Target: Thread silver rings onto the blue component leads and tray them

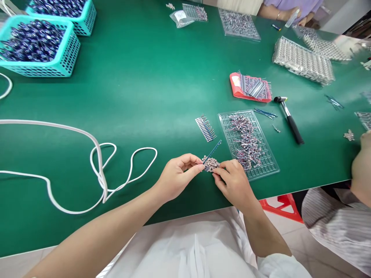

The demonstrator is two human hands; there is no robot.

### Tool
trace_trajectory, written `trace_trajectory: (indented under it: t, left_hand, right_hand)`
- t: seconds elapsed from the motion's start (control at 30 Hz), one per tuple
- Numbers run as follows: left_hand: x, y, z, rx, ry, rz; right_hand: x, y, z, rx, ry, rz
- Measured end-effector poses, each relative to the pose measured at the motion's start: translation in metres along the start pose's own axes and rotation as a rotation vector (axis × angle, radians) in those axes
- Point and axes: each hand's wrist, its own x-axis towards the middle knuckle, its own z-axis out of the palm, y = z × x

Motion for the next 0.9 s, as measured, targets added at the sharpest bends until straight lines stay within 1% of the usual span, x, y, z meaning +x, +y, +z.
trace_trajectory:
  t: [0.13, 0.23, 0.3, 0.43, 0.57, 0.77, 0.9]
  left_hand:
    - [0.0, -0.001, 0.0, 0.01, 0.0, -0.001]
    - [0.0, -0.003, -0.001, 0.02, -0.019, 0.01]
    - [-0.001, -0.003, -0.001, 0.025, -0.051, 0.026]
    - [-0.005, -0.002, -0.001, 0.023, -0.154, 0.074]
    - [-0.013, 0.001, 0.002, 0.023, -0.239, 0.15]
    - [-0.02, 0.001, 0.006, 0.005, -0.237, 0.194]
    - [-0.021, -0.002, 0.006, -0.015, -0.242, 0.23]
  right_hand:
    - [0.003, 0.0, 0.003, -0.035, 0.013, -0.012]
    - [0.004, -0.001, 0.005, -0.038, 0.067, -0.025]
    - [0.003, -0.003, 0.003, 0.025, 0.128, -0.005]
    - [-0.001, -0.01, -0.004, 0.215, 0.231, 0.047]
    - [-0.003, -0.02, -0.01, 0.308, 0.328, 0.052]
    - [0.0, -0.03, -0.008, 0.331, 0.454, 0.096]
    - [0.0, -0.034, -0.005, 0.304, 0.509, 0.105]
